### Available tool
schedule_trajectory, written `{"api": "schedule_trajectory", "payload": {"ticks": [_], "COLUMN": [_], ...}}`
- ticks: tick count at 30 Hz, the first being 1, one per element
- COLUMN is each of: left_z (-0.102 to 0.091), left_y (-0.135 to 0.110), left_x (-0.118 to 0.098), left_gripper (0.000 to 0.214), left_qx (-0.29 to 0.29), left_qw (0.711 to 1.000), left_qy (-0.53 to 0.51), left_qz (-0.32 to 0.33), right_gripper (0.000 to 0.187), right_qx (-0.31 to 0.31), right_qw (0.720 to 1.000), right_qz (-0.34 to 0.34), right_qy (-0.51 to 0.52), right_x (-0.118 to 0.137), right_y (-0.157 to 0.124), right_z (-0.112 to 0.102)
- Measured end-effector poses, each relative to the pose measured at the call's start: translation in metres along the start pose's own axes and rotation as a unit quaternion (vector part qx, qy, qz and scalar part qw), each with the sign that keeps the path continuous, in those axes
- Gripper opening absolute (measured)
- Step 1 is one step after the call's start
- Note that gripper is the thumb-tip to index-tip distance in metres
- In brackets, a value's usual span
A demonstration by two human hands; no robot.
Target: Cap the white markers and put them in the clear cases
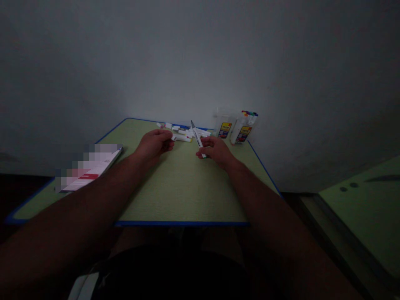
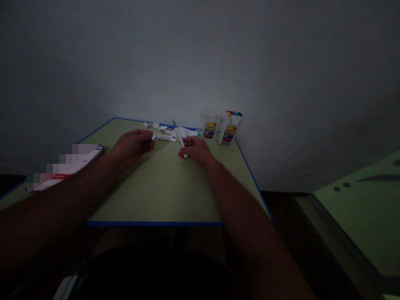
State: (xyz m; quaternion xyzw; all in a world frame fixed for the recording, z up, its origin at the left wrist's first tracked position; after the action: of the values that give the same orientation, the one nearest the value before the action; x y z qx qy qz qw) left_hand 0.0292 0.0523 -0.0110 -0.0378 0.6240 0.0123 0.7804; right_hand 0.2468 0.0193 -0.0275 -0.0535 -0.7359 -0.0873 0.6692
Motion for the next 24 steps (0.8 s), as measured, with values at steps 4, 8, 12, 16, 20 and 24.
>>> {"api": "schedule_trajectory", "payload": {"ticks": [4, 8, 12, 16, 20, 24], "left_z": [-0.0001, 0.0006, 0.0003, -0.0004, -0.0008, 0.0], "left_y": [-0.0033, -0.0046, -0.0023, -0.0005, -0.0013, -0.0021], "left_x": [-0.0018, -0.0022, -0.001, -0.0001, -0.0003, -0.0015], "left_gripper": [0.009, 0.01, 0.01, 0.009, 0.01, 0.01], "left_qx": [-0.012, -0.012, -0.009, -0.014, -0.018, -0.012], "left_qw": [1.0, 1.0, 1.0, 1.0, 1.0, 1.0], "left_qy": [0.005, 0.005, 0.006, 0.001, -0.001, -0.005], "left_qz": [-0.004, -0.006, -0.006, -0.007, -0.009, -0.006], "right_gripper": [0.033, 0.031, 0.027, 0.023, 0.018, 0.018], "right_qx": [0.002, 0.007, 0.015, 0.014, 0.021, 0.028], "right_qw": [1.0, 1.0, 1.0, 1.0, 1.0, 0.999], "right_qz": [0.002, 0.004, 0.006, 0.011, 0.013, 0.018], "right_qy": [-0.005, -0.003, -0.001, 0.005, 0.004, 0.019], "right_x": [-0.0006, -0.0003, 0.0017, 0.0045, 0.0054, 0.0043], "right_y": [0.0001, -0.0007, -0.0033, -0.0061, -0.0069, -0.0056], "right_z": [0.0001, 0.0005, 0.0016, 0.0022, 0.0037, 0.0042]}}
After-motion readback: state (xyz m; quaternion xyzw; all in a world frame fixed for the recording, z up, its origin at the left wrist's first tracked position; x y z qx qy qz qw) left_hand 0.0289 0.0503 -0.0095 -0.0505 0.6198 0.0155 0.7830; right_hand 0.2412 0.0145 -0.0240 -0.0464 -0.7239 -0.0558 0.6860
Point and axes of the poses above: each hand's wrist, its own y-axis towards the middle knuckle, its own z-axis out of the palm, x = y × z, the point moved 7 cm from there along y, towards the middle knuckle, and after that the axes turned 9 degrees about -x, right-handed, at the moved point
